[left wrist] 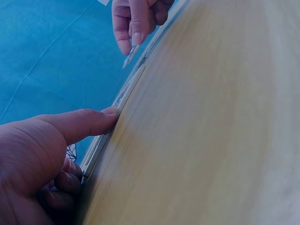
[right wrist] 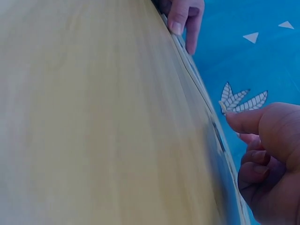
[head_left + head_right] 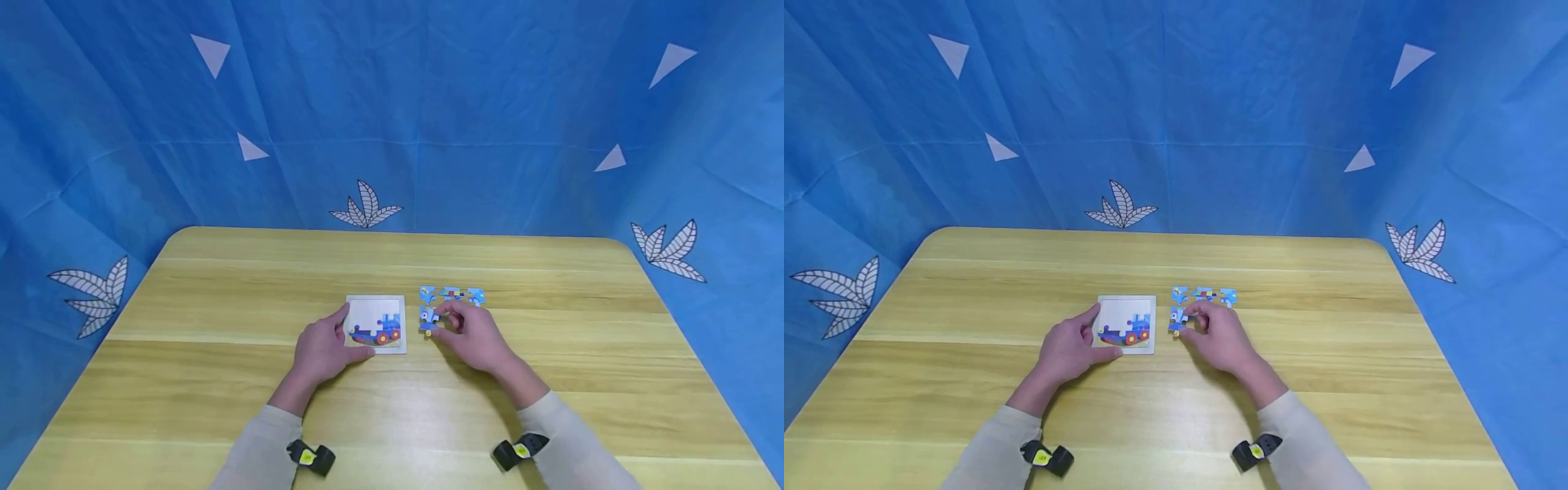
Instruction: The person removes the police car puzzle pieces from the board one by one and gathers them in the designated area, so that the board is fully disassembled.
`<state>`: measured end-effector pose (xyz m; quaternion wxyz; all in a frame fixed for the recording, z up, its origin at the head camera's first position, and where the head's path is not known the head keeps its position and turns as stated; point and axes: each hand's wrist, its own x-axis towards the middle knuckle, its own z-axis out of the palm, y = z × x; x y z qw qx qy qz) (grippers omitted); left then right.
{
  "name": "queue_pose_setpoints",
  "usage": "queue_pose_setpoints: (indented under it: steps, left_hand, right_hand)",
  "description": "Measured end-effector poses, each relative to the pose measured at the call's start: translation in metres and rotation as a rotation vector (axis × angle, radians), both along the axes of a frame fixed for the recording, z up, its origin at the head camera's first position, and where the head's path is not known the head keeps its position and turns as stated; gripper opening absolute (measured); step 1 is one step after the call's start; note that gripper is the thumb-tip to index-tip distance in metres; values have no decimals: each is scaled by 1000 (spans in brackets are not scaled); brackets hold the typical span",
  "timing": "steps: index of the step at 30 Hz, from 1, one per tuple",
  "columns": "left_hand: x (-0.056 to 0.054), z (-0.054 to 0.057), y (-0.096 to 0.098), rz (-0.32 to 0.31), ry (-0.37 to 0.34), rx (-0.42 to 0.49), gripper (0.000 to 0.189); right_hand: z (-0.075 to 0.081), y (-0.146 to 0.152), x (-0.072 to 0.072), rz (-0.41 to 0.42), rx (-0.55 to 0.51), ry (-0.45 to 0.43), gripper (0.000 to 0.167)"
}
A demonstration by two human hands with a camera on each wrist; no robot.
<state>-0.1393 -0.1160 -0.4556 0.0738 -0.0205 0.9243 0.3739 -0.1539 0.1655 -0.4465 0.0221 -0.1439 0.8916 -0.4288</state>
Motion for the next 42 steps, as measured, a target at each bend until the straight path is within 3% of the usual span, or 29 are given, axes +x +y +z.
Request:
queue_pose_setpoints:
  steps: [22,42]
  left_hand:
    - [1,2,-1,-4,14,21,104]
    - [1,1,-1,-6,14,9,104]
  right_hand:
    - [0,35,-8,-55,65,-6,25]
    - [-3,36,-12,-50,102,-23,24]
